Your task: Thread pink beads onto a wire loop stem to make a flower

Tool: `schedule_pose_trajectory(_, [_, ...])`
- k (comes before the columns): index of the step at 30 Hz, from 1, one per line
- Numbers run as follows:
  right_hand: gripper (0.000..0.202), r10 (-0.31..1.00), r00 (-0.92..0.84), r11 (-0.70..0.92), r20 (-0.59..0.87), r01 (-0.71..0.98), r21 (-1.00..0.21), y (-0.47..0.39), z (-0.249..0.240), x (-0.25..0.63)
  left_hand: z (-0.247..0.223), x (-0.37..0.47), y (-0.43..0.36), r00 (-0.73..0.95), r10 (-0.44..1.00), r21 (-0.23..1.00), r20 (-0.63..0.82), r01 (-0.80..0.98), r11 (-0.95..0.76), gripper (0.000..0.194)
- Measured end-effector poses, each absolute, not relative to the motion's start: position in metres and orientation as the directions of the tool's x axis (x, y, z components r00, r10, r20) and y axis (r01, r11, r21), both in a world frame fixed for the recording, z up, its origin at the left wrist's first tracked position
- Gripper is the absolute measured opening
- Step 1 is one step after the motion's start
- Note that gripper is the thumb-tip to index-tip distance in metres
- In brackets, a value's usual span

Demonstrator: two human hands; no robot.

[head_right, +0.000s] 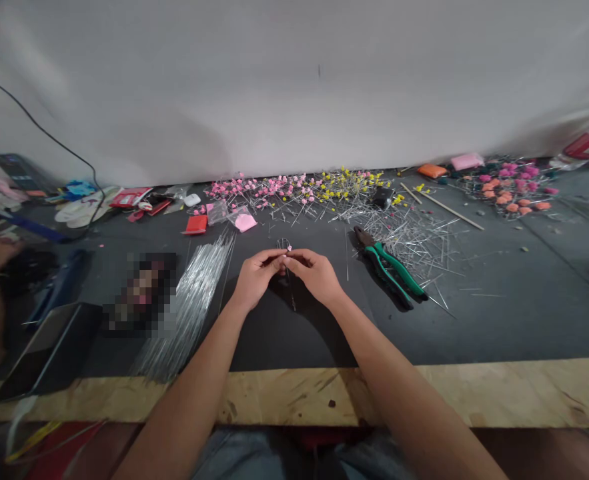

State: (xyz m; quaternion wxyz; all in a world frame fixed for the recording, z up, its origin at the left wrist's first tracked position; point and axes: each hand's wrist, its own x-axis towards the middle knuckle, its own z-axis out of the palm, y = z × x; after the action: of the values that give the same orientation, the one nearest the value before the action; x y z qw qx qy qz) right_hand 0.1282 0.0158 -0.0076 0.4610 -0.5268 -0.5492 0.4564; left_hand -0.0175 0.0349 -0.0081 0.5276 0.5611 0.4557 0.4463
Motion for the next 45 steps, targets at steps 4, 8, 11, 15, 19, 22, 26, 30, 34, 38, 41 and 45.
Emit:
schedule_pose_trajectory(4, [0.036,0.999,-0.026,-0.027,-0.03,0.119,-0.993,0.016,-0.006,0.131,-0.007,-0.016,0.033,0.17,0.984,0.996,0.054,0.055,-0.065,0.024])
schedule_pose_trajectory(8, [0.038,0.998,-0.031,-0.054,-0.057,0.112,-0.992,0.018,-0.009,0.133,-0.004,-0.012,0.03,0.125,0.984,0.983,0.125,0.121,-0.14,0.016])
schedule_pose_trajectory(11, [0.038,0.998,-0.015,-0.053,-0.055,0.118,-0.992,0.02,-0.013,0.133,-0.004,-0.011,0.03,0.098,0.983,0.976,0.155,0.141,-0.168,0.016])
schedule_pose_trajectory(15, [0.032,0.977,0.203,0.01,0.066,0.266,-0.964,0.023,-0.019,0.132,-0.012,-0.019,0.039,-0.07,0.986,0.979,0.151,0.146,-0.139,0.02])
schedule_pose_trajectory(19, [0.024,0.952,0.163,0.136,0.261,0.538,-0.832,0.026,-0.023,0.126,-0.017,-0.025,0.045,-0.178,0.968,0.966,0.179,0.221,-0.138,0.016])
schedule_pose_trajectory(22, [0.028,0.957,0.09,0.156,0.276,0.641,-0.751,0.031,-0.025,0.121,-0.015,-0.024,0.043,-0.128,0.969,0.95,0.21,0.26,-0.171,0.014])
schedule_pose_trajectory(26, [0.029,0.965,0.061,0.133,0.255,0.722,-0.679,0.04,-0.025,0.117,-0.011,-0.023,0.04,-0.086,0.972,0.937,0.219,0.296,-0.185,0.013])
schedule_pose_trajectory(30, [0.026,0.973,0.121,0.049,0.196,0.724,-0.689,0.047,-0.023,0.116,-0.013,-0.024,0.043,-0.097,0.973,0.929,0.209,0.33,-0.167,0.014])
schedule_pose_trajectory(34, [0.021,0.973,0.139,0.02,0.182,0.741,-0.671,0.048,-0.02,0.114,-0.015,-0.025,0.044,-0.069,0.972,0.904,0.223,0.389,-0.18,0.016])
schedule_pose_trajectory(38, [0.018,0.971,0.162,-0.013,0.177,0.77,-0.638,0.047,-0.017,0.111,-0.016,-0.025,0.044,-0.059,0.971,0.894,0.23,0.408,-0.187,0.018])
schedule_pose_trajectory(41, [0.017,0.97,0.172,-0.033,0.169,0.788,-0.614,0.048,-0.015,0.109,-0.016,-0.026,0.044,-0.071,0.97,0.898,0.231,0.399,-0.184,0.017])
schedule_pose_trajectory(45, [0.017,0.971,0.178,-0.053,0.157,0.806,-0.589,0.049,-0.015,0.107,-0.016,-0.026,0.044,-0.064,0.969,0.895,0.238,0.402,-0.193,0.018])
